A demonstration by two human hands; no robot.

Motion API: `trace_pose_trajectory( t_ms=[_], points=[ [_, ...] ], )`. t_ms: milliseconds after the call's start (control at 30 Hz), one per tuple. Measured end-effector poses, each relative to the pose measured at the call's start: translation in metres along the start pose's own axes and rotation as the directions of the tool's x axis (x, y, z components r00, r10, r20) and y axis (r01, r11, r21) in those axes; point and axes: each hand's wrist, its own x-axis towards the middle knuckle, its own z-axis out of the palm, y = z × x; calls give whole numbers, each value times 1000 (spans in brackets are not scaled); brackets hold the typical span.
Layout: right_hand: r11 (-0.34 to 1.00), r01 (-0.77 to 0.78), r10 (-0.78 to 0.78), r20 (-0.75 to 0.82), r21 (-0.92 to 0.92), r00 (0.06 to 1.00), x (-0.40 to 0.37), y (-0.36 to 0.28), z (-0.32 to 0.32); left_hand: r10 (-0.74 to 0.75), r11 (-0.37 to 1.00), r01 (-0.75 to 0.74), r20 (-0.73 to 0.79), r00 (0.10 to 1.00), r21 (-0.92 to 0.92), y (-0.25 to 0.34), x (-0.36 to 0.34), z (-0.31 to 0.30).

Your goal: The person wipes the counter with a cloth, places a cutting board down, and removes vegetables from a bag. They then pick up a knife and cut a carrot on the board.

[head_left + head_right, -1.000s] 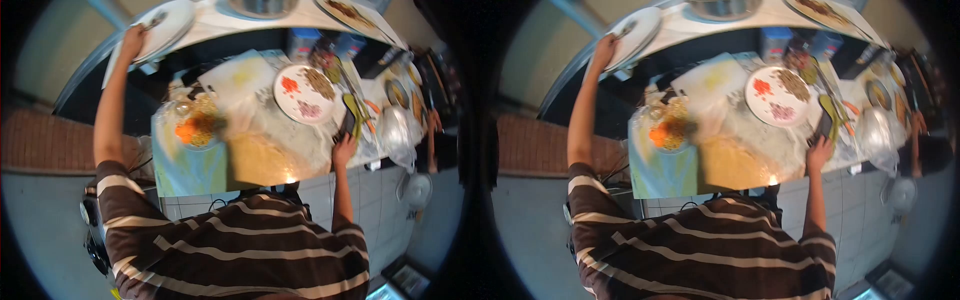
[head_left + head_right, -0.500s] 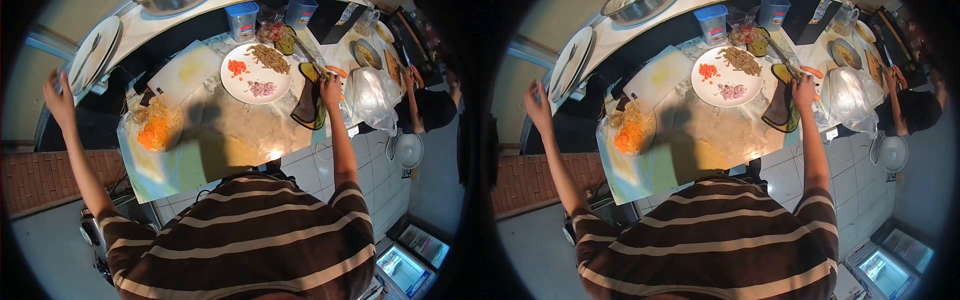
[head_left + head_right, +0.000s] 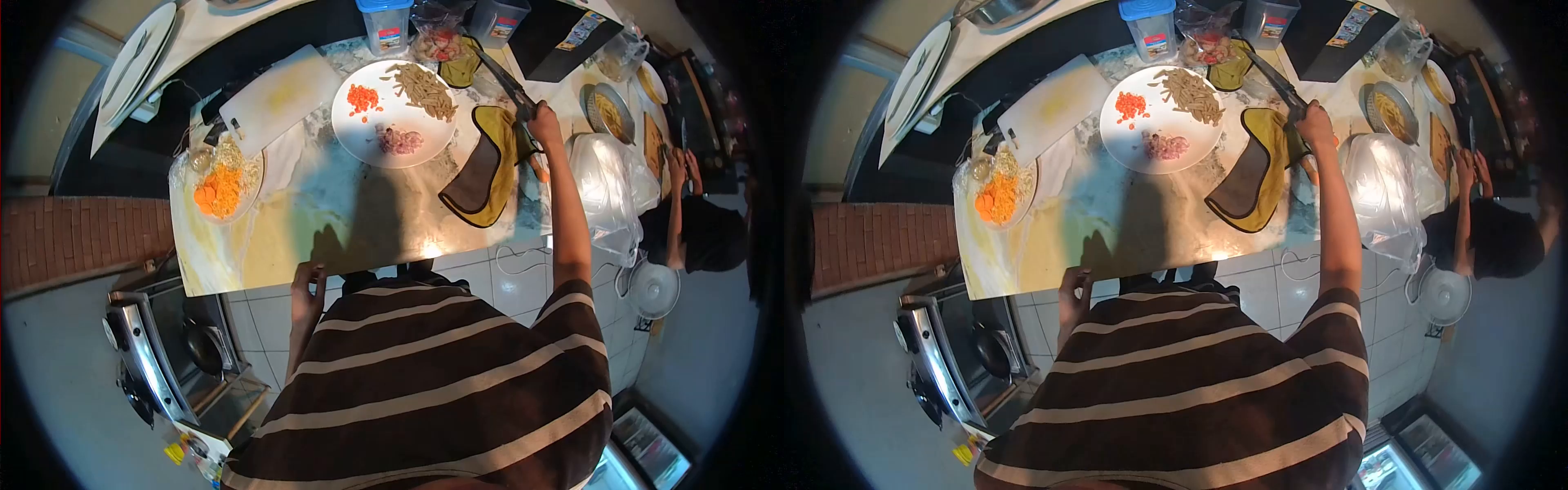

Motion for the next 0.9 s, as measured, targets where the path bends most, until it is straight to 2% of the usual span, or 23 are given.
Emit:
trace_pose_trajectory(
  t_ms=[67,133,233,267,300,400,433,467,500,567,633,700,767,800,833,900],
  points=[
    [998,46,-47,-44,-34,998,8,12,12,-12,1000,11,85,996,2,10,-9,12],
    [993,92,-98,-90,-70,991,14,10,14,-35,999,36,73,997,-7,27,-14,20],
    [970,-47,1,-187,-238,982,15,11,17,-66,998,67,82,994,-4,39,-22,28],
    [933,-47,3,-122,-358,993,20,15,19,-77,997,77,94,993,5,41,-26,28],
    [934,-46,5,-115,-353,993,15,11,19,-82,997,81,96,992,12,42,-31,29],
    [967,23,-73,-191,-253,979,-19,-25,-7,-49,998,52,65,997,-35,41,-39,33],
    [978,195,-206,-174,-77,963,-37,-34,-14,-57,998,58,64,996,-7,40,-42,32],
    [927,361,-339,-180,104,923,-55,-43,-17,-68,998,67,57,996,22,39,-45,32],
    [921,373,-352,-173,111,920,-77,-53,-16,-80,997,79,45,996,25,37,-48,33],
    [915,346,-352,6,-209,936,-115,-70,-8,-116,993,117,24,993,-33,33,-52,35],
    [906,384,-381,54,-179,923,-114,-70,11,-120,992,120,4,993,-30,39,-51,35],
    [896,416,-406,92,-156,909,-108,-69,21,-99,993,103,59,993,-61,39,-50,36],
    [896,434,-428,79,-93,900,-102,-68,21,-102,992,106,55,993,-69,41,-46,37],
    [898,441,-441,15,-3,898,-104,-73,8,-86,994,88,37,996,-70,42,-45,39],
    [898,441,-441,20,-4,897,-104,-74,-1,-70,995,71,22,997,-73,44,-43,41],
    [794,532,-501,-179,294,846,-107,-77,-23,-52,997,54,35,998,-63,44,-39,47]
  ],
)
